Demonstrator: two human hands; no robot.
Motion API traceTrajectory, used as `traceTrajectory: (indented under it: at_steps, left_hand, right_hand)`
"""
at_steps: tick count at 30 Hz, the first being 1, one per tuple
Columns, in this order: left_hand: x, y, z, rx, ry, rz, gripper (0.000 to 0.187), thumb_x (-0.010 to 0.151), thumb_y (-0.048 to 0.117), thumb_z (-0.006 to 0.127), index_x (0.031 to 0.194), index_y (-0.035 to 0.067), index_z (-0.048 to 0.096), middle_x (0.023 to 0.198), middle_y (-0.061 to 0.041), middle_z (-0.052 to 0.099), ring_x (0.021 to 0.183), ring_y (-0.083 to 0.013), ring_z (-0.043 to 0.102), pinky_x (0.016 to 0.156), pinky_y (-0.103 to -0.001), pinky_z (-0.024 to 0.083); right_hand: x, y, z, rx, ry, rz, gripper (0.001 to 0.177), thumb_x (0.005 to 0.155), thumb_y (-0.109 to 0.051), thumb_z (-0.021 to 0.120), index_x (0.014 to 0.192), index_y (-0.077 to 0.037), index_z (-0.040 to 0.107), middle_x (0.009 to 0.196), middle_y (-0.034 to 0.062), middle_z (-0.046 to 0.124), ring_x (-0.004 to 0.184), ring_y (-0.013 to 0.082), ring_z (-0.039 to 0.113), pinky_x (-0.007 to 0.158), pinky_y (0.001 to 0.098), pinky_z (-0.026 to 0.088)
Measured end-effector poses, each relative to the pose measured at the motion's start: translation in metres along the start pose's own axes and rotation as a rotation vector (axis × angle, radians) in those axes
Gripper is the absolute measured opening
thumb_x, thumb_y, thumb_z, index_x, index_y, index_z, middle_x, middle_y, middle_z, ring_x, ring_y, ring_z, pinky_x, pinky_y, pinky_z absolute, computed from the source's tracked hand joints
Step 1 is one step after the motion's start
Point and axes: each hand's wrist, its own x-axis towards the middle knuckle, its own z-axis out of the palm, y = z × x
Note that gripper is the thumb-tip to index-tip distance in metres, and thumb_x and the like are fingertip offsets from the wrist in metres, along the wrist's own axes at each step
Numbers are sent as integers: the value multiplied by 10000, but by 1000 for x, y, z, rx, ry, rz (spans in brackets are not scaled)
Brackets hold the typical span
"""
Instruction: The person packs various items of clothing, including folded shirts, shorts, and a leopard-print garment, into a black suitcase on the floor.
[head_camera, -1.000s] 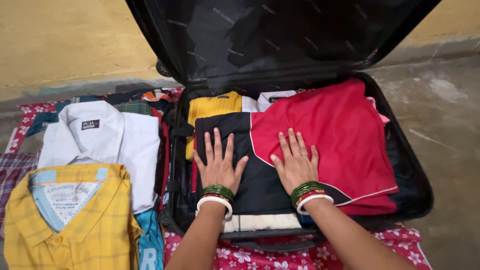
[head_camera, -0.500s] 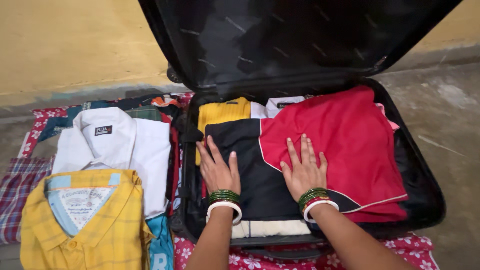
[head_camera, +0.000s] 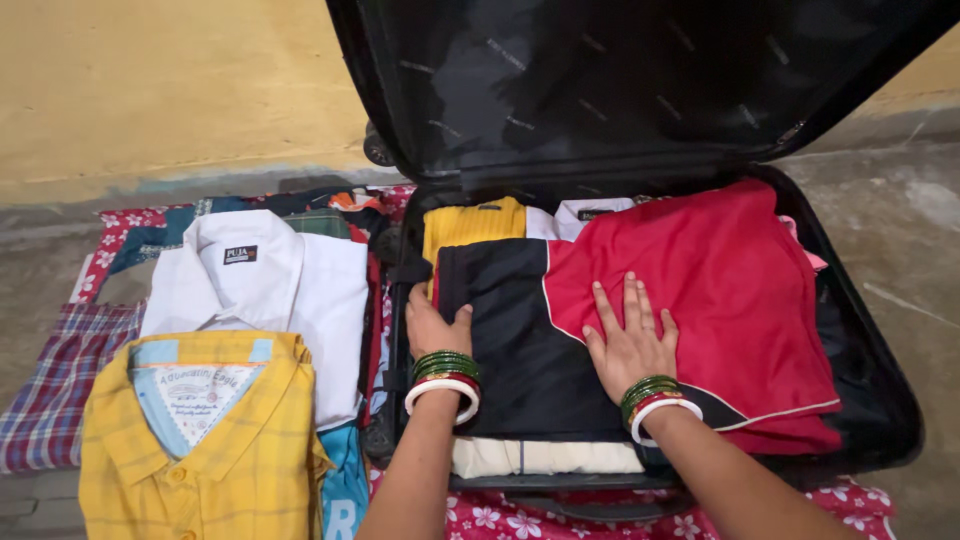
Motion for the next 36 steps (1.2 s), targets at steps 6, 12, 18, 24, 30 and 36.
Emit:
traceTrajectory:
  at_steps: [6,12,18,24,30,36]
  left_hand:
    - [-20,20,-14,57,116,72,566,763,154,839,1269,65,602,1127,-190,606,1090,-401,611,952,-478,498]
    - [-44,45,-36,189,95,20,642,733,208,848,1278,45,552,1167,-215,577,1066,-438,602,872,-517,495]
    - [-21,22,-40,144,-172,-238,620,744,339,898,1220,29,650,1109,-275,702,1065,-430,668,962,-458,519]
    - [4,-3,-42,-254,-465,-191,510,727,243,850,1148,-11,717,1035,-177,802,950,-265,770,908,-343,561]
    - [3,5,-32,-319,-420,-134,551,705,234,811,1205,25,708,1067,-154,795,968,-249,762,904,-346,563]
    - [9,35,-18,-138,-344,31,777,657,306,870,1326,27,589,1210,-202,712,1130,-325,684,993,-384,502]
  right_hand:
    - [1,-1,-2,-3,-11,3,661,961,-524,414,1575,-302,309,1675,138,180,1528,248,219,1150,563,227]
    - [1,0,1,0,18,-6,652,964,-523,412,1571,-303,317,1676,140,182,1531,252,220,1151,557,226]
    - [2,0,1,0,14,-7,661,959,-526,416,1572,-301,315,1676,145,179,1526,256,219,1142,559,229]
    - [1,0,0,-5,-19,9,666,952,-538,414,1570,-317,305,1678,130,173,1528,240,219,1151,554,234]
    - [10,1,-13,22,-183,31,710,947,-555,430,1587,-334,217,1683,122,75,1534,249,149,1150,566,192]
    - [31,4,-54,38,-538,23,788,952,-569,511,1613,-319,161,1702,139,-4,1572,283,93,1175,576,255]
